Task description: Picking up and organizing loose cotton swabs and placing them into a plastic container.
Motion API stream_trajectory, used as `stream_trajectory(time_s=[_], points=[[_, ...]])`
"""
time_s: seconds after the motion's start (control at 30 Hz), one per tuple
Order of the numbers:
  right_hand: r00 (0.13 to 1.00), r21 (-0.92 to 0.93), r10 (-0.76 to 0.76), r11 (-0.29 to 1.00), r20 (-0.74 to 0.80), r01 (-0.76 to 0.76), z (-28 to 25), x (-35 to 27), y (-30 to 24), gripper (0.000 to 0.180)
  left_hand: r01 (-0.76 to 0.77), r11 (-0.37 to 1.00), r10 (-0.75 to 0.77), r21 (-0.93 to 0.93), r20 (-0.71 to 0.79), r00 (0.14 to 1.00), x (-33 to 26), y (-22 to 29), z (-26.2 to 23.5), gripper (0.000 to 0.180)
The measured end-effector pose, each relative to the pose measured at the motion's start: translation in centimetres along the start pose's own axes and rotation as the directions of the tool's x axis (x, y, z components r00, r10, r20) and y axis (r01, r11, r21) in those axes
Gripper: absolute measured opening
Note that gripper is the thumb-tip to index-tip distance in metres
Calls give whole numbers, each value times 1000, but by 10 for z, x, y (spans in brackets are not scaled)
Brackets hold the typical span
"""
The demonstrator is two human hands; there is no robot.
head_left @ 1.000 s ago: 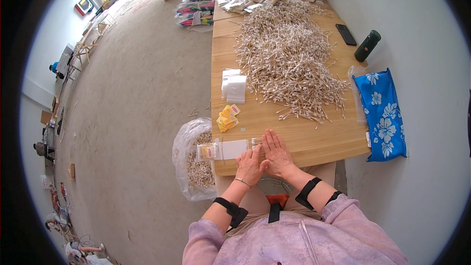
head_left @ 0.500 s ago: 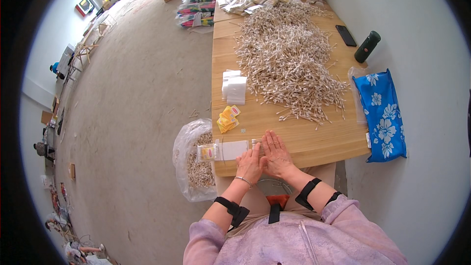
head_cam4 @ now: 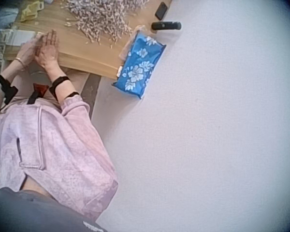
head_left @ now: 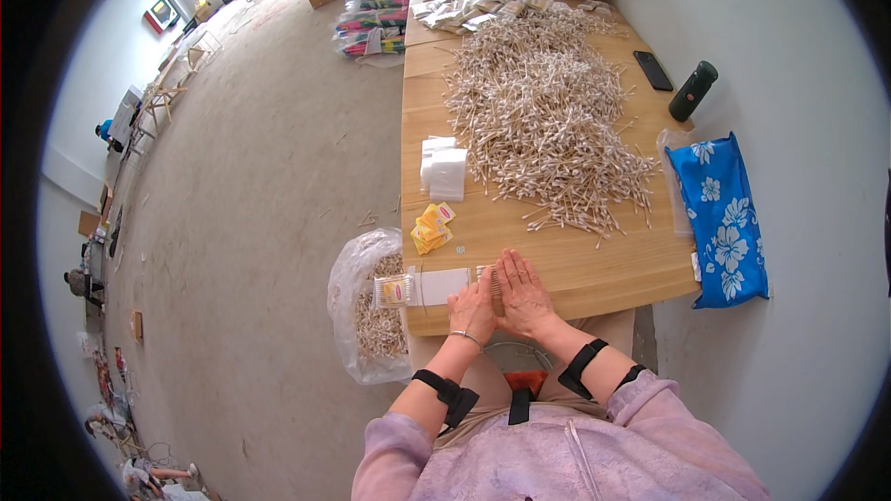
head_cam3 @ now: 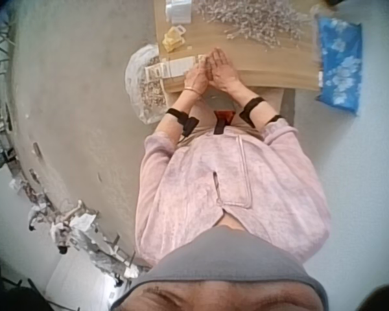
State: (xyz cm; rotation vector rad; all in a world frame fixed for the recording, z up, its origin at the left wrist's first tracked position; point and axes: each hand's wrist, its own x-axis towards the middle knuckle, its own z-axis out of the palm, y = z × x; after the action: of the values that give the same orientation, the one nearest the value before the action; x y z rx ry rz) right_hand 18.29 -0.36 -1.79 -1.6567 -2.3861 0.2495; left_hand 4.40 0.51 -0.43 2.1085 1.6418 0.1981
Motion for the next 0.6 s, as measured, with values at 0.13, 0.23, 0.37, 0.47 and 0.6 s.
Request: stream_trajectory(time_s=[0.13,0.23,0.37,0.47,0.6], points=[[999,1,-16,1000,28,16,-2,-4,-1,94,40,999,-40,11,-21,999,1,5,-6,62],[999,28,-25,999,36,24,-2,-7,-4,91,75,997,-75,-31,-4,997,1,3,-7,59],[1000,16,-9,1000,17,9,1,-7,-3,93,53,993,-57,-103,-34,998,2,10,-13,51],[1000,9,12,1000,17,-12,2,-8,-4,94,105,958,-107,-267,9,994,7,3,-12,44],[998,107,24,994,51,-30,0,-6,-10,94,-95,889,-100,-449,-391,915,9,-4,7,43]])
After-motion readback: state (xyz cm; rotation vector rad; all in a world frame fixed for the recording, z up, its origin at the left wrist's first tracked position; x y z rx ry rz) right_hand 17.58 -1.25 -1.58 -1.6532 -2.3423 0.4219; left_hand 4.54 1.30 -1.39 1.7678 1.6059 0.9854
